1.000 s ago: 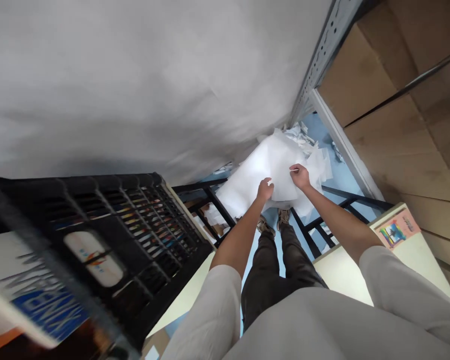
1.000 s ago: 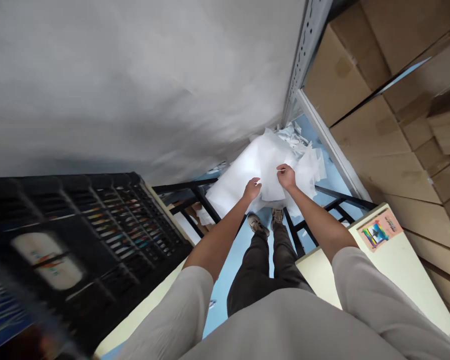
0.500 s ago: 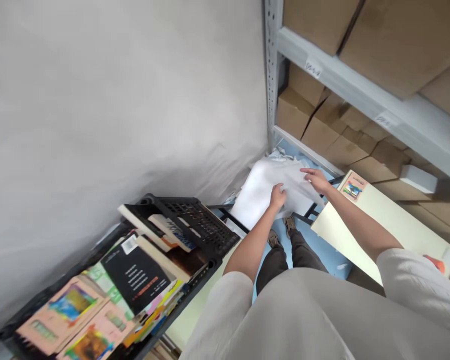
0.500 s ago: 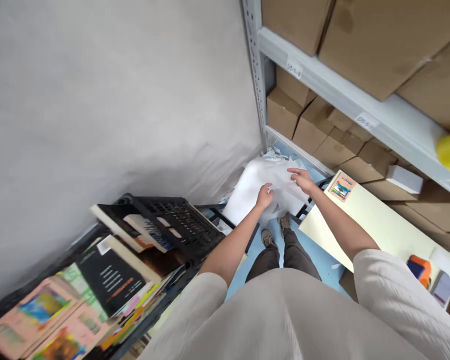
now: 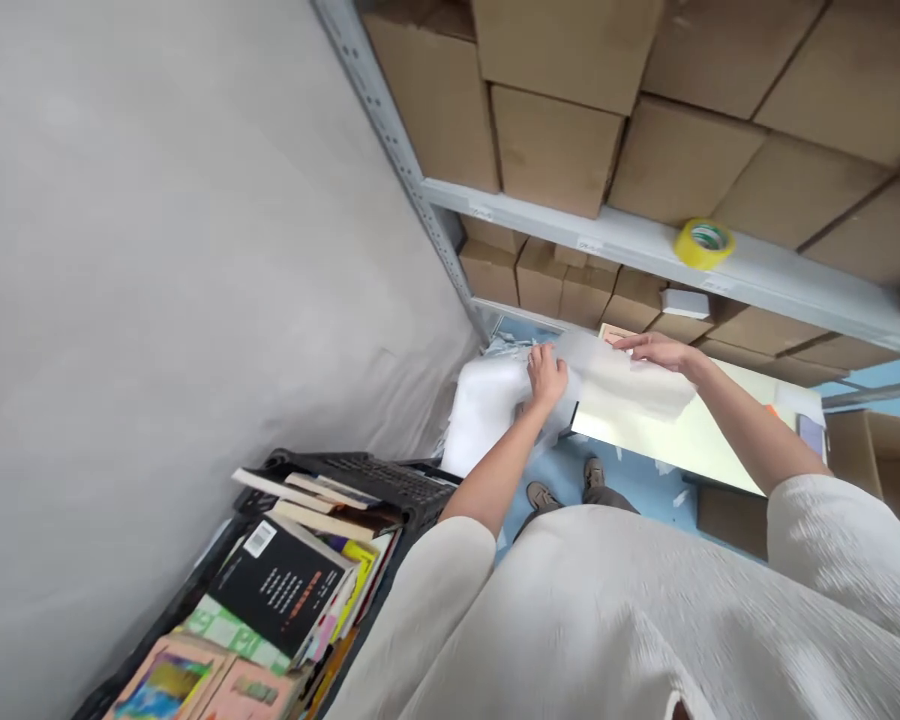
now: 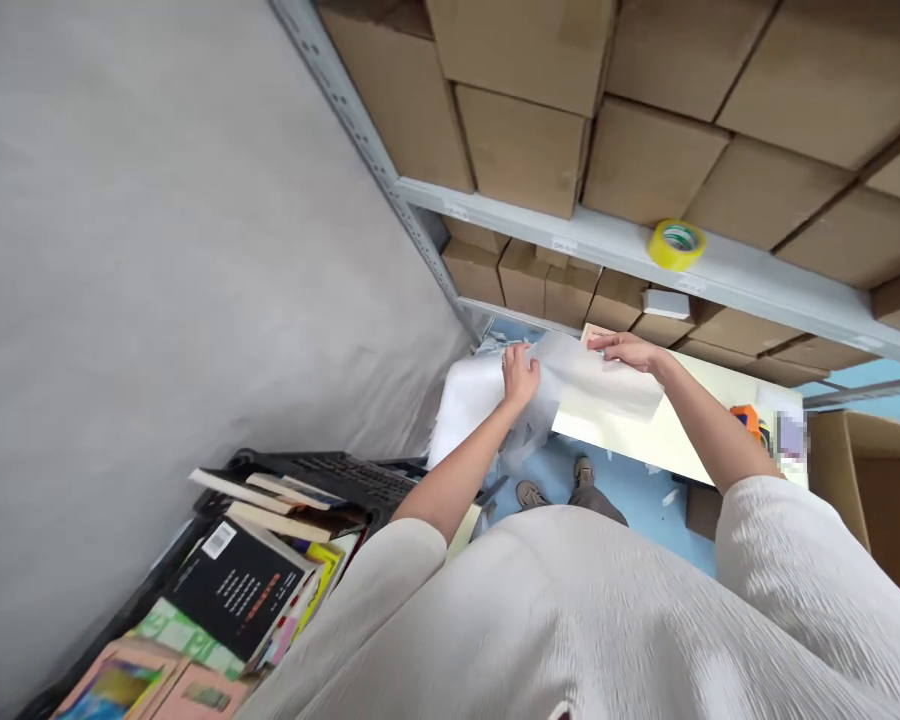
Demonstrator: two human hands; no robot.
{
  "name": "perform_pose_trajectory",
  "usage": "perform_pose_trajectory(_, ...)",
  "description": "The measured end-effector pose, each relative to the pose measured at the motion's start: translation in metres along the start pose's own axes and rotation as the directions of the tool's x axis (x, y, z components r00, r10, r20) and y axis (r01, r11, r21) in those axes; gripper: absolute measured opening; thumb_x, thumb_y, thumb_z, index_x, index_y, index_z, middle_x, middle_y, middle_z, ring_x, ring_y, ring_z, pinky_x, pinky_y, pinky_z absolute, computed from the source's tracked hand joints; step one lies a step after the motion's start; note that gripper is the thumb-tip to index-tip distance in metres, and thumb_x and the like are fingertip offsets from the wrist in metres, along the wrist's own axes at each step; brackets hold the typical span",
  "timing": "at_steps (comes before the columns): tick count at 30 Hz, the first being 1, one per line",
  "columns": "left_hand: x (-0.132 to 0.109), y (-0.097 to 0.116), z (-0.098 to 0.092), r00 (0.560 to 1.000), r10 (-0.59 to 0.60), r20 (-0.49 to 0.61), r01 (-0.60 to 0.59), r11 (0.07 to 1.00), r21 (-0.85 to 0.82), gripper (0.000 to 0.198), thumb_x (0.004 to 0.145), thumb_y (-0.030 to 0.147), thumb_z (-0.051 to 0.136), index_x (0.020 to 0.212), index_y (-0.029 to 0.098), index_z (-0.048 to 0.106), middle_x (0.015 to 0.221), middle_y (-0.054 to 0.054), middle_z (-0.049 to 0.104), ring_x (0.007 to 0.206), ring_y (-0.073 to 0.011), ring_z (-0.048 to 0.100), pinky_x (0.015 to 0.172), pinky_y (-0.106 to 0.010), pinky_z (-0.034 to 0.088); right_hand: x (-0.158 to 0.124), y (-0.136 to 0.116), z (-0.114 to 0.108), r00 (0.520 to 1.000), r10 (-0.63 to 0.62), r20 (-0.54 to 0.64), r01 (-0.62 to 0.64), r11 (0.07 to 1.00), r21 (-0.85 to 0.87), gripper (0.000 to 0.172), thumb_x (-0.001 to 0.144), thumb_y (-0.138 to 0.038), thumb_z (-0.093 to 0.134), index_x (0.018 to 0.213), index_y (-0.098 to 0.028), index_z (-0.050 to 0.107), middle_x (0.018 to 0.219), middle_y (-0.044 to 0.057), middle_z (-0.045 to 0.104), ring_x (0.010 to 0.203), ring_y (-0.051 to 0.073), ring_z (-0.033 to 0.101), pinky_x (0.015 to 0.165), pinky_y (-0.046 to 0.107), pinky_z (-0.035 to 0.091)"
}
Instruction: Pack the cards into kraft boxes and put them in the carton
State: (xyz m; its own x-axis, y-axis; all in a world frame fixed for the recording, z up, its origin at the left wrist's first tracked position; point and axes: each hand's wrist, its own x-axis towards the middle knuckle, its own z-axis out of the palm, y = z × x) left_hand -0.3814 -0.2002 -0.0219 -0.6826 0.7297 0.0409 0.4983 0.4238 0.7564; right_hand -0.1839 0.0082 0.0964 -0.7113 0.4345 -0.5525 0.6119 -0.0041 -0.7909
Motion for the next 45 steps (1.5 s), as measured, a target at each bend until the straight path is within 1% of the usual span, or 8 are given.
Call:
perform_pose_trajectory(8,-0.058,0.059,0.091,0.87,0.166,0.464,-0.256,0.956,0.14,0.057,0.101,0.019,0.058,0.157,0.023,0.053,0.165,-0.017,0.05,0.153,-0.0328,0.048,0.127,-0.049,0.042,-0.035,0.097,-0.062,1.0,0.016,-0.003,-0.015,0.811,-0.585,0.059,0.072,-0.008,0.066,0.127,-0.024,0.082,0.135,0.007,0.079,0.125,0.029,0.07,0.11,0.037,0.055)
perform_pose_trajectory(13,-0.083,0.085,0.151,0.813,0.104,0.572,-0.269,0.94,0.211,0.064,0.1,0.021,0.057,0.163,0.023,0.048,0.178,-0.017,0.035,0.164,-0.0358,0.034,0.134,-0.055,0.03,-0.04,0.165,-0.08,0.997,0.032,-0.073,-0.073,0.713,-0.698,0.053,0.075,-0.008,0.066,0.122,-0.025,0.083,0.13,0.011,0.08,0.128,0.036,0.063,0.114,0.051,0.046)
perform_pose_trajectory(21,-0.102,0.095,0.212,0.76,-0.016,0.65,-0.247,0.918,0.311,0.067,0.099,0.024,0.058,0.165,0.022,0.046,0.179,-0.018,0.034,0.165,-0.0368,0.032,0.134,-0.054,0.028,-0.028,0.234,-0.101,0.998,-0.031,0.052,0.06,0.609,-0.791,0.041,0.089,-0.012,0.061,0.124,-0.022,0.08,0.126,0.015,0.079,0.134,0.036,0.049,0.119,0.05,0.029)
perform_pose_trajectory(25,-0.107,0.087,0.22,0.747,-0.079,0.66,-0.23,0.901,0.369,0.067,0.098,0.023,0.058,0.164,0.021,0.047,0.179,-0.019,0.034,0.164,-0.0376,0.033,0.133,-0.053,0.029,-0.02,0.251,-0.1,0.995,-0.074,0.068,0.099,0.614,-0.783,0.037,0.091,-0.014,0.061,0.123,-0.02,0.079,0.131,0.018,0.075,0.136,0.038,0.045,0.119,0.051,0.028)
perform_pose_trajectory(31,-0.101,0.076,0.214,0.733,-0.145,0.664,-0.251,0.85,0.463,0.067,0.097,0.02,0.056,0.163,0.019,0.046,0.177,-0.022,0.035,0.16,-0.0392,0.038,0.13,-0.054,0.032,-0.041,0.26,-0.054,0.971,-0.175,-0.163,-0.007,0.661,-0.751,0.058,0.094,-0.009,0.05,0.15,-0.014,0.063,0.171,0.02,0.044,0.152,0.041,0.032,0.122,0.058,0.024)
perform_pose_trajectory(38,-0.092,0.073,0.201,0.692,-0.192,0.696,-0.3,0.8,0.52,0.051,0.099,0.018,0.051,0.15,0.018,0.055,0.15,-0.023,0.056,0.142,-0.0373,0.053,0.116,-0.05,0.045,-0.075,0.268,0.024,0.881,0.192,-0.432,-0.424,0.727,-0.54,0.051,0.105,-0.029,0.044,0.154,-0.015,0.053,0.157,0.023,0.05,0.137,0.04,0.047,0.114,0.053,0.039)
perform_pose_trajectory(41,-0.093,0.07,0.195,0.666,-0.192,0.721,-0.324,0.795,0.512,0.047,0.099,0.018,0.051,0.145,0.018,0.059,0.145,-0.022,0.059,0.14,-0.037,0.054,0.117,-0.051,0.045,-0.078,0.271,0.038,0.843,0.273,-0.464,-0.5,0.715,-0.488,0.051,0.106,-0.032,0.046,0.156,-0.019,0.049,0.164,0.022,0.044,0.144,0.04,0.043,0.118,0.054,0.037)
perform_pose_trajectory(45,-0.094,0.062,0.189,0.71,-0.138,0.69,-0.333,0.798,0.502,0.053,0.097,0.017,0.052,0.15,0.02,0.056,0.159,-0.022,0.052,0.149,-0.0372,0.048,0.121,-0.052,0.042,-0.077,0.27,0.042,0.826,0.303,-0.475,-0.532,0.699,-0.478,0.052,0.107,-0.032,0.046,0.158,-0.02,0.047,0.169,0.022,0.039,0.147,0.04,0.041,0.12,0.055,0.036)
